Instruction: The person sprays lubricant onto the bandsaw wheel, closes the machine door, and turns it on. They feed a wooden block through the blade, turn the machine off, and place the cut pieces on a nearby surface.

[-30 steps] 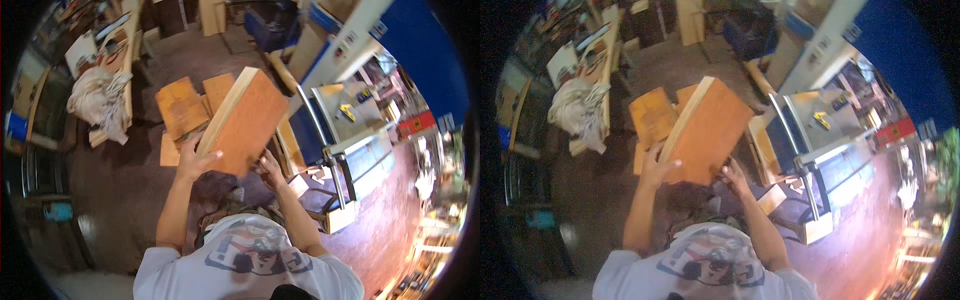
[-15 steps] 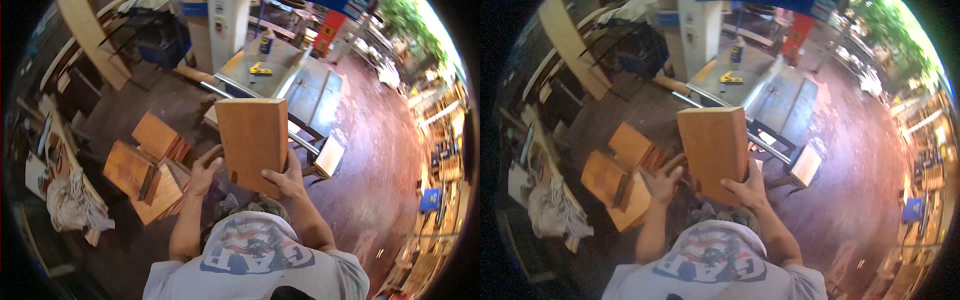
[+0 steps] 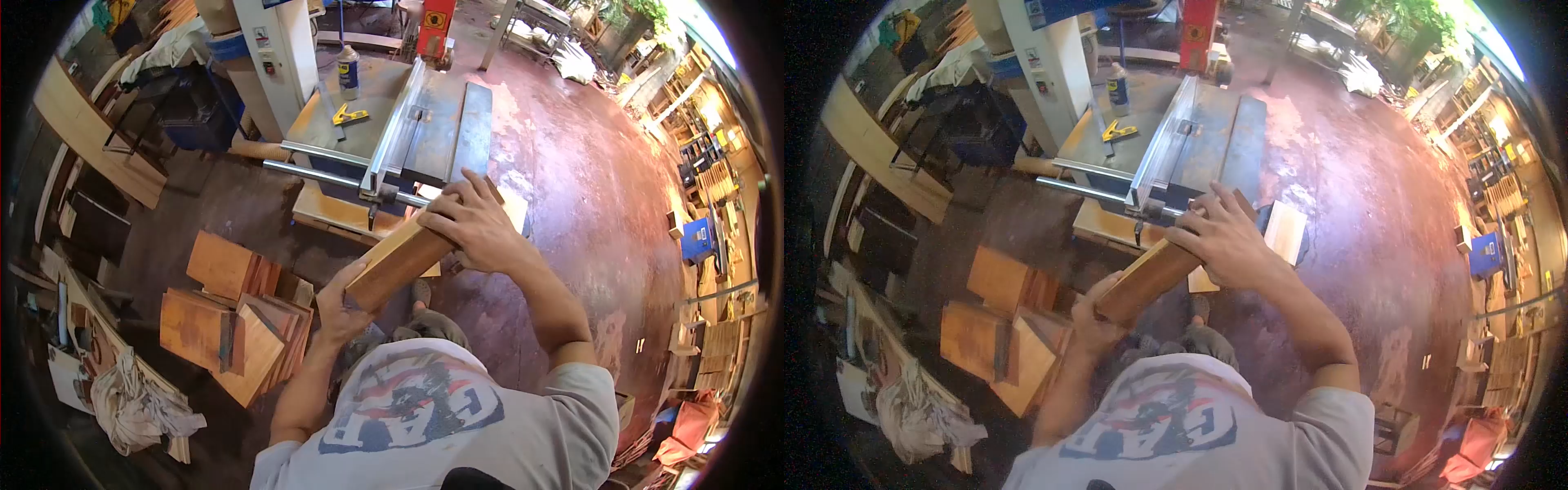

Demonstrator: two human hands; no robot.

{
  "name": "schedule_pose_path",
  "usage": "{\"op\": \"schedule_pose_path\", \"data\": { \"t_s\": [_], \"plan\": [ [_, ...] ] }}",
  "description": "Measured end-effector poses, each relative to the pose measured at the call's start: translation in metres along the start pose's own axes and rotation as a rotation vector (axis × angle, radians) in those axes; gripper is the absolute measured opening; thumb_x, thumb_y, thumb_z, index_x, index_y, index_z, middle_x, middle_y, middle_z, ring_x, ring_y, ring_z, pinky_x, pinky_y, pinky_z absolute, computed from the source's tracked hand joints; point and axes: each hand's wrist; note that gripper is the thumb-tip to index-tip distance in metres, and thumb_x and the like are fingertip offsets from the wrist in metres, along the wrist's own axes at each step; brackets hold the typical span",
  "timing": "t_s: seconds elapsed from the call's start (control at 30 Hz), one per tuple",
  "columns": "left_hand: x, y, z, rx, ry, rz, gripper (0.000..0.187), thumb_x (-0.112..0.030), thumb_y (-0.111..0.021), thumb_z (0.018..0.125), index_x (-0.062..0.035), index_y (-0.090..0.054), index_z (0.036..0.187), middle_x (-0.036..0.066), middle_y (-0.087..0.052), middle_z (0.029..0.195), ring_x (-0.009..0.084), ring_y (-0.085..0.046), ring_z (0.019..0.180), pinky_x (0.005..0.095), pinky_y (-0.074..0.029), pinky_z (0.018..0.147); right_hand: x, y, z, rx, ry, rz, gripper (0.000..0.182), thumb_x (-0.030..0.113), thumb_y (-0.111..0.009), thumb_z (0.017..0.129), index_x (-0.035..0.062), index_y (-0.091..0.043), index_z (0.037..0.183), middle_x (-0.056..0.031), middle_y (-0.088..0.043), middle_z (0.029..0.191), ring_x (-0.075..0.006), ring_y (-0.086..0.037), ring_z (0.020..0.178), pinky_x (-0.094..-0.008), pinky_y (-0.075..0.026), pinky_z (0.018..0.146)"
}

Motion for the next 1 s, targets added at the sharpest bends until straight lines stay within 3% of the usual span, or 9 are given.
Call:
{"op": "schedule_pose_path", "data": {
  "t_s": [0.1,0.13,0.23,0.47,0.6,0.7,0.8,0.9,1.0],
  "plan": [
    [0.011,-0.020,-0.005,-0.157,0.195,-0.145,0.070,-0.009,-0.093,0.072,0.0036,-0.058,0.131,0.014,-0.067,0.126,0.0217,-0.065,0.115,0.0362,-0.052,0.099,0.000,-0.016,-0.002,-0.436,-0.153,0.001,0.076,0.009,-0.083,0.063,0.0197,-0.061,0.135,-0.0123,-0.052,0.143,-0.0365,-0.048,0.128,-0.0556,-0.034,0.117],
    [0.009,-0.023,-0.001,-0.218,0.242,-0.153,0.070,-0.010,-0.094,0.073,0.0042,-0.057,0.132,0.014,-0.066,0.125,0.0212,-0.065,0.114,0.0358,-0.052,0.099,-0.001,-0.034,-0.008,-0.540,-0.286,0.063,0.082,0.013,-0.086,0.071,0.0133,-0.051,0.145,-0.0203,-0.043,0.149,-0.0404,-0.045,0.130,-0.0531,-0.036,0.116],
    [-0.004,-0.039,0.022,-0.341,0.309,-0.277,0.071,-0.016,-0.094,0.075,0.0058,-0.056,0.132,0.012,-0.065,0.122,0.0202,-0.063,0.112,0.0345,-0.051,0.098,0.012,-0.101,-0.022,-0.692,-0.642,0.474,0.091,0.015,-0.087,0.075,0.0032,-0.039,0.151,-0.0249,-0.040,0.150,-0.0421,-0.040,0.137,-0.0509,-0.033,0.118],
    [0.006,-0.082,0.056,-0.447,0.304,-0.020,0.071,-0.016,-0.093,0.076,0.0071,-0.055,0.132,0.013,-0.065,0.123,0.0214,-0.062,0.114,0.0352,-0.051,0.099,-0.012,-0.139,-0.008,-0.298,-0.528,0.807,0.107,0.049,-0.076,0.087,-0.0059,-0.019,0.159,-0.0332,-0.017,0.163,-0.0502,-0.023,0.150,-0.0524,-0.025,0.123],
    [0.013,-0.115,0.098,-0.542,0.204,0.029,0.062,-0.007,-0.090,0.077,0.0058,-0.059,0.129,0.013,-0.068,0.119,0.0212,-0.065,0.108,0.0355,-0.052,0.096,-0.057,-0.155,0.015,-0.229,-0.453,0.954,0.118,0.056,-0.072,0.087,-0.0125,-0.008,0.158,-0.0395,-0.010,0.161,-0.0518,-0.012,0.153,-0.0507,-0.019,0.125],
    [0.013,-0.125,0.130,-0.546,0.319,0.251,0.064,-0.007,-0.090,0.075,0.0058,-0.059,0.129,0.014,-0.068,0.118,0.0221,-0.065,0.108,0.0370,-0.053,0.096,-0.084,-0.176,0.035,-0.296,-0.376,1.084,0.120,0.057,-0.072,0.087,-0.0158,-0.006,0.156,-0.0388,-0.008,0.160,-0.0501,-0.010,0.154,-0.0495,-0.019,0.126],
    [0.029,-0.125,0.152,-0.571,0.275,0.303,0.074,-0.009,-0.097,0.067,0.0062,-0.059,0.129,0.013,-0.070,0.114,0.0192,-0.067,0.103,0.0363,-0.056,0.092,-0.100,-0.182,0.049,-0.230,-0.346,1.233,0.125,0.061,-0.072,0.086,-0.0201,-0.004,0.154,-0.0382,-0.007,0.159,-0.0489,-0.009,0.154,-0.0494,-0.019,0.126],
    [0.026,-0.124,0.172,-0.530,0.381,0.278,0.077,-0.014,-0.094,0.071,0.0062,-0.054,0.134,0.020,-0.065,0.126,0.0286,-0.062,0.116,0.0437,-0.050,0.101,-0.110,-0.190,0.063,-0.185,-0.358,1.237,0.136,0.066,-0.076,0.080,-0.0158,0.002,0.156,-0.0340,-0.002,0.163,-0.0464,-0.007,0.155,-0.0503,-0.021,0.125],
    [0.032,-0.111,0.182,-0.345,0.193,0.593,0.081,-0.025,-0.089,0.078,0.0052,-0.047,0.140,0.025,-0.053,0.140,0.0412,-0.047,0.129,0.0519,-0.039,0.111,-0.116,-0.193,0.074,-0.182,-0.383,1.175,0.146,0.067,-0.081,0.072,-0.0162,0.005,0.156,-0.0349,0.002,0.164,-0.0472,-0.004,0.155,-0.0495,-0.018,0.126]
  ]
}}
Point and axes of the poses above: each hand's wrist, its own z-axis towards the middle knuckle, its own y-axis out of the back of the hand, x = y × z
